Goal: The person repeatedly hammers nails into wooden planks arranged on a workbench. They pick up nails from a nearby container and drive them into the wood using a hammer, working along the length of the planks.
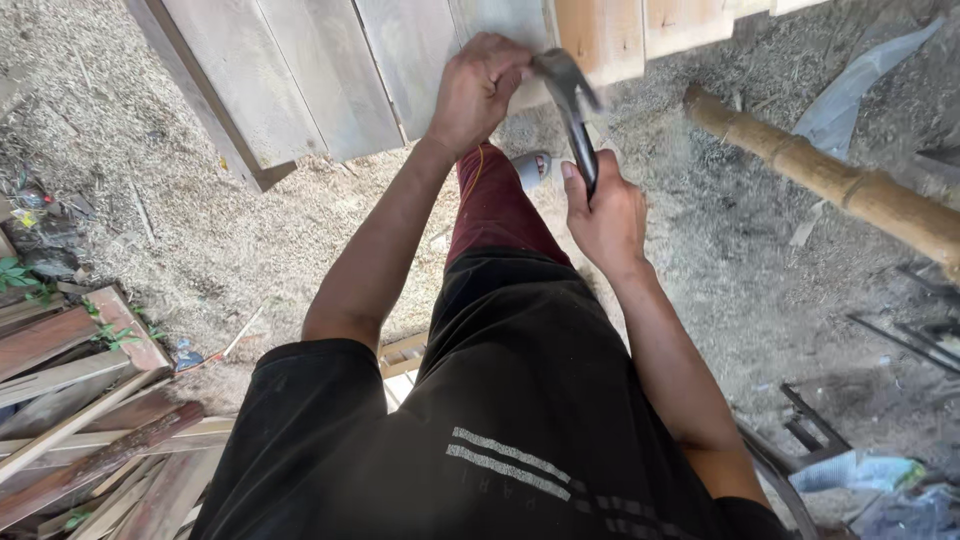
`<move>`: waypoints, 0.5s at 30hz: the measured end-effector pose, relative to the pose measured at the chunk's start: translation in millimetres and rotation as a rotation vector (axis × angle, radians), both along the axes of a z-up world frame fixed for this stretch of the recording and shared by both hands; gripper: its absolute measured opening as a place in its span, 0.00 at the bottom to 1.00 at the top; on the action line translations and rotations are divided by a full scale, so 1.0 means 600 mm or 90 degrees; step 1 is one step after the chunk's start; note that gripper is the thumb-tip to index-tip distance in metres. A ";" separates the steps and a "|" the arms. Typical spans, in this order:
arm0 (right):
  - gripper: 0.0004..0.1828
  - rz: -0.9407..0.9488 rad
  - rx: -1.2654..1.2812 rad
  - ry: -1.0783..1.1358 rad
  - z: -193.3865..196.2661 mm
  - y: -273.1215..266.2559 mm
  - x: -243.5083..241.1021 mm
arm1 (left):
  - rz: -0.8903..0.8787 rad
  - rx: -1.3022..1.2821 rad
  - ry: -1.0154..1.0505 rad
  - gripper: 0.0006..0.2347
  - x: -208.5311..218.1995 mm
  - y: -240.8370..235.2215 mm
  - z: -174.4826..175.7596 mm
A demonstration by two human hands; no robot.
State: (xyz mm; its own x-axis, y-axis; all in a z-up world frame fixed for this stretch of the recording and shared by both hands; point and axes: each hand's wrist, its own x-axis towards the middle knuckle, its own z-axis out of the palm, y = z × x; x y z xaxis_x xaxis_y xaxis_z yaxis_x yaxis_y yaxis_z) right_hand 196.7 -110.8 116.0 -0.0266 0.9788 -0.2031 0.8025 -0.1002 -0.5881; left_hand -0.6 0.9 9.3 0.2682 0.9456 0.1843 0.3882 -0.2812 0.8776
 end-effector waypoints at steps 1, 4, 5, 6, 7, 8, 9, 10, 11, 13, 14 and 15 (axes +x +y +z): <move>0.13 -0.020 -0.022 0.021 -0.001 0.006 0.001 | -0.005 0.014 0.014 0.05 -0.003 0.005 0.000; 0.14 -0.068 -0.038 0.092 0.010 0.004 0.007 | -0.021 -0.017 -0.002 0.07 -0.004 0.018 -0.004; 0.15 -0.067 -0.011 0.126 0.016 -0.003 0.006 | -0.020 -0.034 0.006 0.06 -0.005 0.012 -0.004; 0.16 -0.065 0.016 0.159 0.020 -0.004 0.004 | -0.020 -0.051 0.015 0.06 -0.006 0.009 -0.003; 0.15 -0.038 0.010 0.107 0.021 0.001 0.003 | -0.016 -0.064 0.024 0.05 -0.005 0.012 0.001; 0.15 -0.012 0.004 0.055 0.022 0.004 0.003 | -0.021 -0.061 0.038 0.05 -0.004 0.005 0.007; 0.15 0.012 0.004 0.001 0.021 0.008 0.004 | -0.029 -0.052 0.050 0.05 -0.003 0.006 0.012; 0.15 0.004 -0.011 0.004 0.021 0.010 0.007 | -0.037 -0.043 0.062 0.05 -0.002 0.008 0.018; 0.14 -0.009 -0.020 0.010 0.019 0.014 0.007 | -0.065 -0.065 0.055 0.05 -0.006 0.022 0.025; 0.14 -0.052 -0.037 0.039 0.020 0.018 0.010 | -0.121 -0.109 0.039 0.06 -0.019 0.063 0.038; 0.15 -0.083 -0.046 0.063 0.023 0.015 0.013 | -0.142 -0.043 0.068 0.05 -0.029 0.095 0.042; 0.15 -0.111 -0.069 0.083 0.031 0.001 0.019 | -0.161 0.008 0.090 0.04 -0.037 0.117 0.039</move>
State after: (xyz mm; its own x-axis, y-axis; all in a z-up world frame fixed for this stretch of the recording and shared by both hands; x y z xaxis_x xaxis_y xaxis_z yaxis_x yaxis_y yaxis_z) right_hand 208.1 -110.5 134.9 0.1078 0.9438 -0.3126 0.6862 -0.2981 -0.6635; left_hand -23.0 71.3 32.9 0.5193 0.8431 0.1401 0.4225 -0.3957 0.8154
